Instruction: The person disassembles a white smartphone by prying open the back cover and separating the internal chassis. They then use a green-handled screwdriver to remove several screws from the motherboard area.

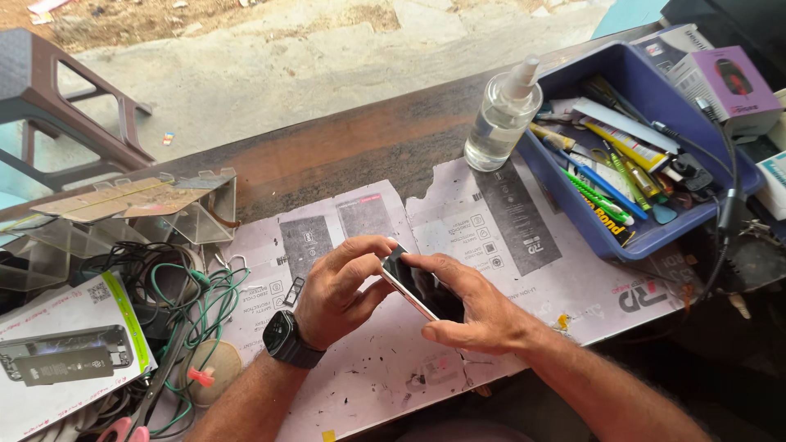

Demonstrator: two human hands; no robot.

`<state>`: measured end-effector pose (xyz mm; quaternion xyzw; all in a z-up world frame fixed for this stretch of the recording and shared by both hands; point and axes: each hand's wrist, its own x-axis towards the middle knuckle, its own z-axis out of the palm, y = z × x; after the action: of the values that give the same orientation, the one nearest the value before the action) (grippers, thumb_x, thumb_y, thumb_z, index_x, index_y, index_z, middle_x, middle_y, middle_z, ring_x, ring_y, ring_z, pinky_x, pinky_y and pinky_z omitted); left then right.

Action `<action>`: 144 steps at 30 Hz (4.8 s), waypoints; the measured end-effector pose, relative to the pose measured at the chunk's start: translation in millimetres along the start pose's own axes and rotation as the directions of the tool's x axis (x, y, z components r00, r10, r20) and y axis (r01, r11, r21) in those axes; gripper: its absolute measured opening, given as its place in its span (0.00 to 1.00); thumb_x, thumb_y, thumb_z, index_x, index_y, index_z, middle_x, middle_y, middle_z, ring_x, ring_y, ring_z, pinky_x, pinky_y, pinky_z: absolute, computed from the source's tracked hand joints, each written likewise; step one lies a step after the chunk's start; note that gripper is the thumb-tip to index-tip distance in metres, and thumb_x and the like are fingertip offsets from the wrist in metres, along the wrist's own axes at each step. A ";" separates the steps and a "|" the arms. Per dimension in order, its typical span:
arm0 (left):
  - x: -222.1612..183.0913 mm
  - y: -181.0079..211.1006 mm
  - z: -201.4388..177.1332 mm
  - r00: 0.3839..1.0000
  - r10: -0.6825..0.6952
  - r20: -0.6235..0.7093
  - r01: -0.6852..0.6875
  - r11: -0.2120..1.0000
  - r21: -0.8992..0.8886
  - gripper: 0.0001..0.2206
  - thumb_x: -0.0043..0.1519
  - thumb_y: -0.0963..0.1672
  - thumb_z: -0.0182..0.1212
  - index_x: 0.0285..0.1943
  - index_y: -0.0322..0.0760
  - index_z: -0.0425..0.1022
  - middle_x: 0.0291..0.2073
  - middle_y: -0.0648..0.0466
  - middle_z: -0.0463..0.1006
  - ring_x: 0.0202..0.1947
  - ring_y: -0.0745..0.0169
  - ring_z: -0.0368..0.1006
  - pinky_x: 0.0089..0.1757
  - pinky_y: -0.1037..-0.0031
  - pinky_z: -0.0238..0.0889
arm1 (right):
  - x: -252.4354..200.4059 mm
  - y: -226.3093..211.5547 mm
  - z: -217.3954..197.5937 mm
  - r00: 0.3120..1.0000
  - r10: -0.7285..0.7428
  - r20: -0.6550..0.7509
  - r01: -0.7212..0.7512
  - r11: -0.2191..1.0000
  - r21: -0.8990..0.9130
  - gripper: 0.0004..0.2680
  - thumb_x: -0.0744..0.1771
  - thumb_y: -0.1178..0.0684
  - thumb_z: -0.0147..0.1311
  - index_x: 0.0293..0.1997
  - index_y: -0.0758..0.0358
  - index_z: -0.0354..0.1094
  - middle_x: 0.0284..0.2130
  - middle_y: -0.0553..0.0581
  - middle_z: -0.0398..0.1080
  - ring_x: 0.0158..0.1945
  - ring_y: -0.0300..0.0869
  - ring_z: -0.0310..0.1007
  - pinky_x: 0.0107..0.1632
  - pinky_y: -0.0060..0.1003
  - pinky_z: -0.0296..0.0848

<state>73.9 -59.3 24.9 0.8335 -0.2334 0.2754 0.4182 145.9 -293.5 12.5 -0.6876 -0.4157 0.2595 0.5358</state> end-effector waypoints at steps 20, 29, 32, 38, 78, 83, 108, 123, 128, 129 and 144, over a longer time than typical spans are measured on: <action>-10.7 -10.8 12.3 0.997 0.057 -0.057 -0.053 0.996 0.077 0.22 0.58 0.42 0.75 0.48 0.41 0.60 0.49 0.46 0.77 0.45 0.56 0.82 0.40 0.72 0.80 | -1.1 -3.2 -2.7 0.999 0.040 0.036 -0.039 0.999 -0.032 0.34 0.58 0.40 0.56 0.72 0.61 0.57 0.56 0.64 0.69 0.59 0.51 0.72 0.61 0.47 0.70; -8.0 -5.3 9.2 0.990 0.132 -0.050 -0.124 0.983 0.133 0.21 0.57 0.44 0.75 0.48 0.40 0.63 0.47 0.48 0.77 0.43 0.57 0.81 0.38 0.69 0.79 | -2.7 2.9 -1.3 0.973 0.208 0.095 -0.218 0.970 0.104 0.37 0.55 0.35 0.55 0.72 0.58 0.58 0.47 0.67 0.71 0.50 0.52 0.75 0.49 0.49 0.75; -4.7 -3.0 4.4 0.983 0.181 -0.029 -0.174 0.971 0.167 0.20 0.58 0.44 0.75 0.46 0.39 0.63 0.47 0.47 0.76 0.43 0.54 0.81 0.38 0.68 0.78 | -2.8 4.4 -0.6 0.979 0.179 0.099 -0.188 0.977 0.101 0.37 0.55 0.34 0.56 0.72 0.58 0.58 0.50 0.66 0.71 0.52 0.52 0.74 0.50 0.49 0.74; -1.6 -0.7 -2.1 0.976 0.214 0.034 -0.215 0.939 0.270 0.20 0.57 0.45 0.75 0.42 0.38 0.62 0.44 0.48 0.73 0.39 0.54 0.79 0.35 0.67 0.75 | -3.4 2.8 0.8 0.967 0.229 0.111 -0.237 0.970 0.061 0.38 0.55 0.31 0.54 0.72 0.56 0.57 0.49 0.66 0.71 0.52 0.52 0.75 0.50 0.51 0.74; -6.1 -11.5 7.6 0.989 0.148 -0.028 -0.140 0.971 0.195 0.19 0.48 0.38 0.74 0.36 0.39 0.62 0.34 0.53 0.70 0.30 0.60 0.70 0.29 0.70 0.64 | 3.2 -9.6 -3.6 0.926 0.314 0.210 -0.359 0.903 0.235 0.36 0.56 0.36 0.57 0.73 0.55 0.55 0.33 0.56 0.68 0.29 0.39 0.69 0.27 0.34 0.68; -7.5 -12.6 9.1 0.988 0.153 -0.030 -0.143 0.967 0.209 0.19 0.49 0.39 0.75 0.37 0.39 0.62 0.33 0.53 0.69 0.29 0.62 0.69 0.28 0.71 0.63 | 3.4 -10.7 -3.1 0.931 0.305 0.199 -0.346 0.912 0.219 0.36 0.56 0.37 0.56 0.72 0.54 0.55 0.33 0.55 0.68 0.31 0.39 0.71 0.29 0.35 0.70; -5.8 30.5 4.8 0.904 0.426 -0.032 -0.406 0.880 0.248 0.20 0.60 0.38 0.71 0.46 0.37 0.57 0.42 0.47 0.70 0.40 0.52 0.73 0.40 0.59 0.72 | -16.3 1.8 -11.4 0.951 -0.212 0.224 0.119 0.922 0.368 0.30 0.63 0.43 0.63 0.73 0.62 0.57 0.60 0.64 0.64 0.65 0.52 0.65 0.69 0.47 0.63; -2.4 39.1 2.7 0.970 0.242 0.024 -0.243 0.964 0.111 0.23 0.56 0.37 0.73 0.44 0.40 0.56 0.41 0.51 0.71 0.37 0.57 0.69 0.37 0.65 0.63 | -15.6 -3.3 -9.6 0.936 0.127 0.327 -0.227 0.930 0.290 0.37 0.56 0.33 0.61 0.72 0.57 0.57 0.54 0.63 0.71 0.61 0.51 0.71 0.61 0.47 0.70; -1.7 38.7 4.4 0.984 0.176 0.002 -0.176 0.981 0.082 0.22 0.53 0.37 0.74 0.41 0.40 0.58 0.38 0.53 0.71 0.35 0.58 0.68 0.37 0.65 0.61 | -13.4 -8.6 -11.2 0.931 0.127 0.342 -0.240 0.919 0.313 0.39 0.57 0.31 0.60 0.74 0.58 0.55 0.57 0.63 0.70 0.63 0.50 0.69 0.64 0.44 0.67; -2.0 38.5 4.8 0.988 0.157 -0.001 -0.156 0.985 0.074 0.22 0.52 0.36 0.74 0.41 0.40 0.58 0.37 0.54 0.71 0.34 0.58 0.68 0.37 0.65 0.60 | -13.1 -9.0 -11.8 0.930 0.118 0.348 -0.239 0.914 0.329 0.39 0.57 0.31 0.60 0.75 0.59 0.54 0.58 0.63 0.69 0.64 0.50 0.68 0.65 0.44 0.66; -1.1 32.8 8.0 0.995 0.090 -0.043 -0.087 0.994 0.063 0.24 0.49 0.38 0.78 0.37 0.42 0.58 0.32 0.55 0.70 0.29 0.63 0.66 0.28 0.72 0.58 | -7.7 -3.5 -5.6 0.911 0.198 0.360 -0.352 0.830 0.432 0.40 0.55 0.34 0.62 0.74 0.60 0.55 0.51 0.63 0.69 0.53 0.49 0.71 0.51 0.41 0.72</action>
<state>54.8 -83.5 38.9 0.8284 -0.2518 0.3195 0.3850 145.4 -302.7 16.8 -0.5353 -0.3084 0.5325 0.5786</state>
